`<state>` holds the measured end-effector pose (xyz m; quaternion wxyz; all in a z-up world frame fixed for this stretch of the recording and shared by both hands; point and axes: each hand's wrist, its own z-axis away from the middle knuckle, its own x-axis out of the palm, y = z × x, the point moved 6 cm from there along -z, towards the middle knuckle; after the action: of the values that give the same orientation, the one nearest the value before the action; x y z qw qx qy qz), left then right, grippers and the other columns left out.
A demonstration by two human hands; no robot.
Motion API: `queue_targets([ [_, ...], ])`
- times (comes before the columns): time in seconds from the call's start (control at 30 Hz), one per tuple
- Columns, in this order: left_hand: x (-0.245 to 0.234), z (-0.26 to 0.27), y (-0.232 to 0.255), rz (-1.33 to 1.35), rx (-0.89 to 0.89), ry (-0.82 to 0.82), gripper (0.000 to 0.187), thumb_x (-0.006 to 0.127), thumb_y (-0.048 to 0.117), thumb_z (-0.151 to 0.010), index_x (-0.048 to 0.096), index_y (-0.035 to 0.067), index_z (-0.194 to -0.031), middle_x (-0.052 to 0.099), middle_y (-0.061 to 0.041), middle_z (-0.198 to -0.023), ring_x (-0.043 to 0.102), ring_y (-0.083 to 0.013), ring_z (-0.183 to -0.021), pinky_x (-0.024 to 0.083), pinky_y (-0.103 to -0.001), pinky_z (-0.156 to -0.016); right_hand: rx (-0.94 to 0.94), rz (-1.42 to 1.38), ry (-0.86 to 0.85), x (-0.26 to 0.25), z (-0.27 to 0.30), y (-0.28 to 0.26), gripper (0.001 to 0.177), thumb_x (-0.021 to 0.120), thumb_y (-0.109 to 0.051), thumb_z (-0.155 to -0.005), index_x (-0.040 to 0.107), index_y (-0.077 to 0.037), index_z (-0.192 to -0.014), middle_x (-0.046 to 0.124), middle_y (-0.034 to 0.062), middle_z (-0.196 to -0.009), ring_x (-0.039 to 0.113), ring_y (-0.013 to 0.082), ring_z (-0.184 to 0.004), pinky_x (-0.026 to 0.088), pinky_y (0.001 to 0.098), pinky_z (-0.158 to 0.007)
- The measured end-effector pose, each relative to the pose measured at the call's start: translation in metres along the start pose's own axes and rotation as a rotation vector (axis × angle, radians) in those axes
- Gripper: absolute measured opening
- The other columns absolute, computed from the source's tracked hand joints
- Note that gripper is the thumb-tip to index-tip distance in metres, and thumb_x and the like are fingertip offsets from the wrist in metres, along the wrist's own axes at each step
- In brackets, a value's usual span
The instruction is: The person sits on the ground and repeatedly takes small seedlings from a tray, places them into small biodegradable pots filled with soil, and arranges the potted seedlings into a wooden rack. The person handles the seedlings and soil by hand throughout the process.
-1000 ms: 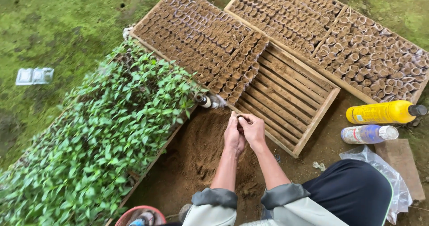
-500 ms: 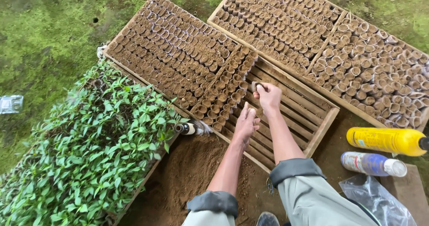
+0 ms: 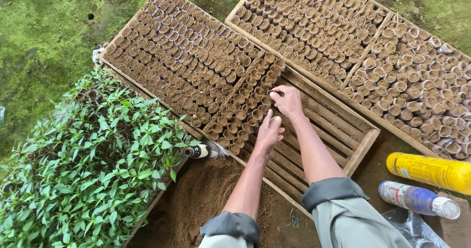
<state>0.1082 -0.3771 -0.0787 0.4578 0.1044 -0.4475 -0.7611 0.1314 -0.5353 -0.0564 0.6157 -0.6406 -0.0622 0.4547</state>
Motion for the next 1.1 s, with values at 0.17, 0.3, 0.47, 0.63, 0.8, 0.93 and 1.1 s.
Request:
queue_targets([
  [0.17,0.002,-0.01,-0.011,-0.001,-0.002,0.009,0.074,0.061,0.044,-0.1,0.029,0.022,-0.164,0.048,-0.019,-0.154,0.07,-0.0318,-0.109,0.06,-0.043,-0.085,0.025,0.061,0.0,0.001,-0.005,0.005,0.018,0.076,-0.02,-0.082,0.081,-0.016,-0.1,0.072,0.0092,-0.066,0.07,0.0148,-0.055,0.056,0.0292,-0.058],
  [0.3,0.004,-0.014,-0.018,-0.008,-0.004,0.019,0.076,0.064,0.045,-0.099,0.03,0.023,-0.163,0.051,-0.018,-0.151,0.071,-0.0297,-0.107,0.061,-0.041,-0.083,0.109,-0.072,-0.02,0.0,0.004,-0.003,0.027,0.078,-0.02,-0.084,0.078,-0.008,-0.108,0.075,0.0191,-0.08,0.071,0.0174,-0.055,0.058,0.027,-0.052],
  [0.47,0.004,-0.005,-0.005,-0.019,-0.01,0.069,0.075,0.065,0.042,-0.098,0.034,0.02,-0.162,0.056,-0.016,-0.147,0.073,-0.0249,-0.1,0.062,-0.037,-0.079,0.109,-0.089,0.007,0.003,0.0,0.019,0.024,0.078,-0.021,-0.085,0.079,-0.009,-0.106,0.076,0.0172,-0.08,0.071,0.0182,-0.056,0.058,0.0288,-0.05],
  [0.63,0.003,0.003,0.0,-0.02,-0.012,0.085,0.074,0.067,0.041,-0.097,0.036,0.018,-0.161,0.057,-0.017,-0.145,0.072,-0.0232,-0.099,0.062,-0.035,-0.079,0.125,-0.129,0.039,0.007,0.0,0.024,0.019,0.079,-0.024,-0.085,0.081,-0.013,-0.1,0.076,0.0137,-0.079,0.073,0.0183,-0.059,0.061,0.0292,-0.051],
  [0.8,-0.002,0.008,-0.004,-0.01,-0.026,0.092,0.076,0.068,0.041,-0.096,0.037,0.017,-0.16,0.057,-0.02,-0.145,0.072,-0.0276,-0.104,0.061,-0.039,-0.082,0.118,-0.139,0.061,0.0,0.002,0.022,0.018,0.077,-0.02,-0.088,0.081,-0.01,-0.102,0.076,0.0187,-0.084,0.075,0.0251,-0.068,0.063,0.0319,-0.056],
  [0.93,-0.004,0.015,-0.002,-0.016,-0.035,0.096,0.076,0.069,0.041,-0.095,0.038,0.016,-0.16,0.058,-0.02,-0.144,0.072,-0.0283,-0.104,0.061,-0.038,-0.082,0.139,-0.221,0.049,-0.004,0.019,-0.002,0.021,0.077,-0.022,-0.09,0.079,-0.007,-0.104,0.075,0.0217,-0.089,0.075,0.0275,-0.073,0.065,0.0355,-0.062],
  [1.1,-0.015,0.02,-0.01,0.005,-0.025,0.09,0.069,0.071,0.042,-0.095,0.047,0.014,-0.154,0.064,-0.02,-0.135,0.072,-0.0303,-0.108,0.061,-0.04,-0.086,0.122,-0.295,0.082,-0.006,0.032,-0.001,0.027,0.077,-0.024,-0.093,0.076,-0.002,-0.108,0.073,0.0241,-0.091,0.074,0.0256,-0.072,0.065,0.0323,-0.062],
])
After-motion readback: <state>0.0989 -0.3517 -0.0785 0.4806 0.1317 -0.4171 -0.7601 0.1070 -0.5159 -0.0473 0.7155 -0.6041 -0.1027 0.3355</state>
